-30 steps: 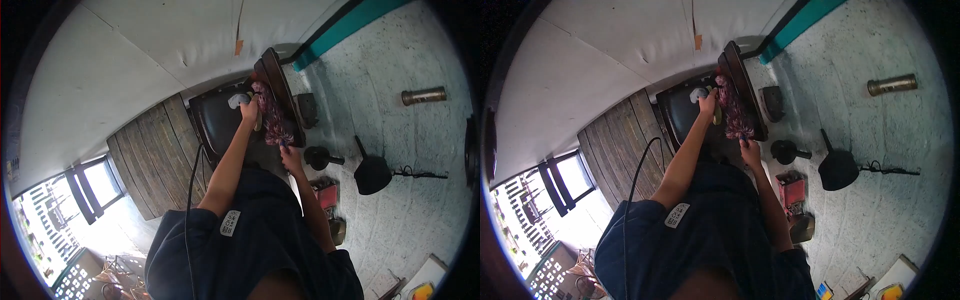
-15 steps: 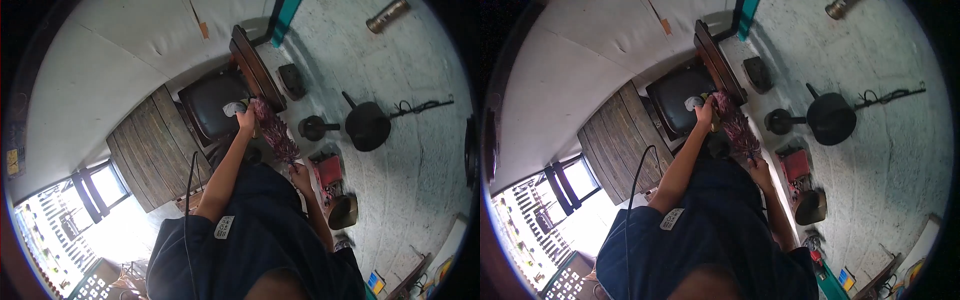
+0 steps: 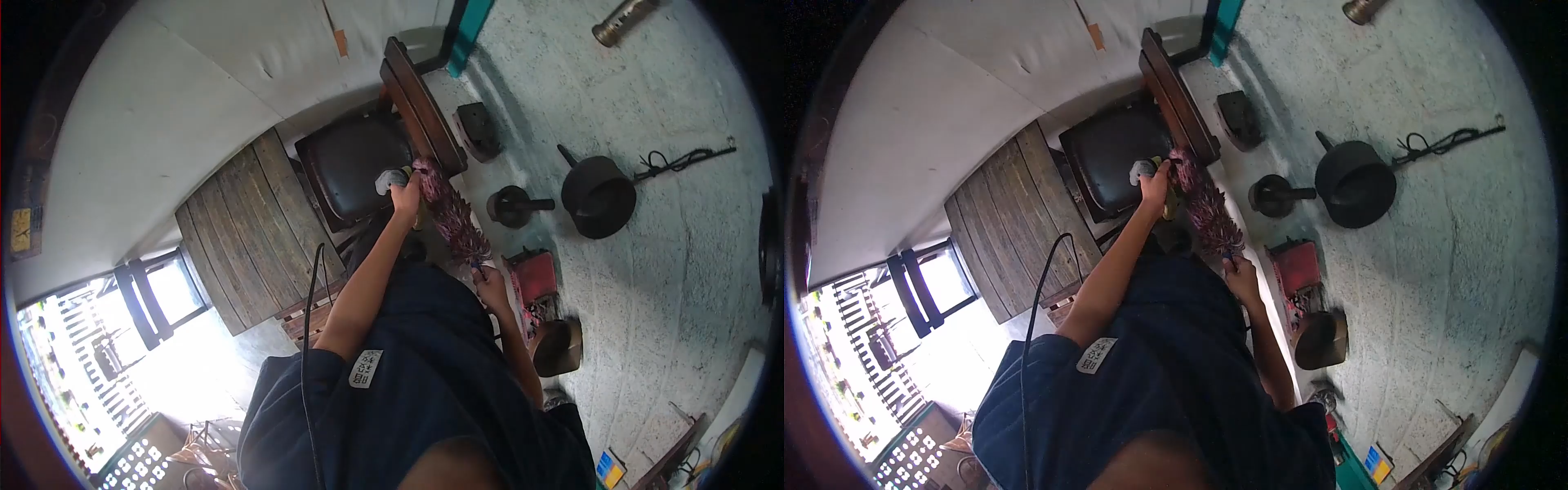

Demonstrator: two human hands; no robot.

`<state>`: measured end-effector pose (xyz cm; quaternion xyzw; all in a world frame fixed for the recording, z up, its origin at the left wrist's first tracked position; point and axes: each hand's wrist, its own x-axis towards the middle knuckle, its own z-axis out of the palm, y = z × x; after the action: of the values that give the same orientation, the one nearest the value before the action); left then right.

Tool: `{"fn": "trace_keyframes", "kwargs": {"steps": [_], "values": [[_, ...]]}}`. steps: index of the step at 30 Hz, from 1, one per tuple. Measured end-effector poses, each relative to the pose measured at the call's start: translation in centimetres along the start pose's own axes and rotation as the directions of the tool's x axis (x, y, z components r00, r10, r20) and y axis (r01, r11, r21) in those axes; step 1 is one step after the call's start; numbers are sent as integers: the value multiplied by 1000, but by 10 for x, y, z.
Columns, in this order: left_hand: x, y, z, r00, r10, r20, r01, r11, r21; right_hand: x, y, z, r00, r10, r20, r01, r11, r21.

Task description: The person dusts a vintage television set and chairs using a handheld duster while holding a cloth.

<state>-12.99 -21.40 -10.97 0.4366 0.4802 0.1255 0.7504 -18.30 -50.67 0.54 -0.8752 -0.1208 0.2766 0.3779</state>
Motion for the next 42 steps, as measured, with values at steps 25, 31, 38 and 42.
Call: {"fn": "trace_keyframes", "kwargs": {"steps": [25,31,38,42], "values": [[158,207,-15,997,-68,20,70,993,-96,287,-136,125,989,-84,-122,74,994,-86],[178,209,-9,988,37,-147,-50,995,-87,285,-161,132,997,24,-72,-17,995,98],[146,179,-5,994,-66,-81,59,995,-85,228,-122,113,915,-323,-241,279,939,-201],[132,125,-4,999,13,-35,-17,994,-108,168,-97,79,997,-63,-46,61,997,-39]]}}
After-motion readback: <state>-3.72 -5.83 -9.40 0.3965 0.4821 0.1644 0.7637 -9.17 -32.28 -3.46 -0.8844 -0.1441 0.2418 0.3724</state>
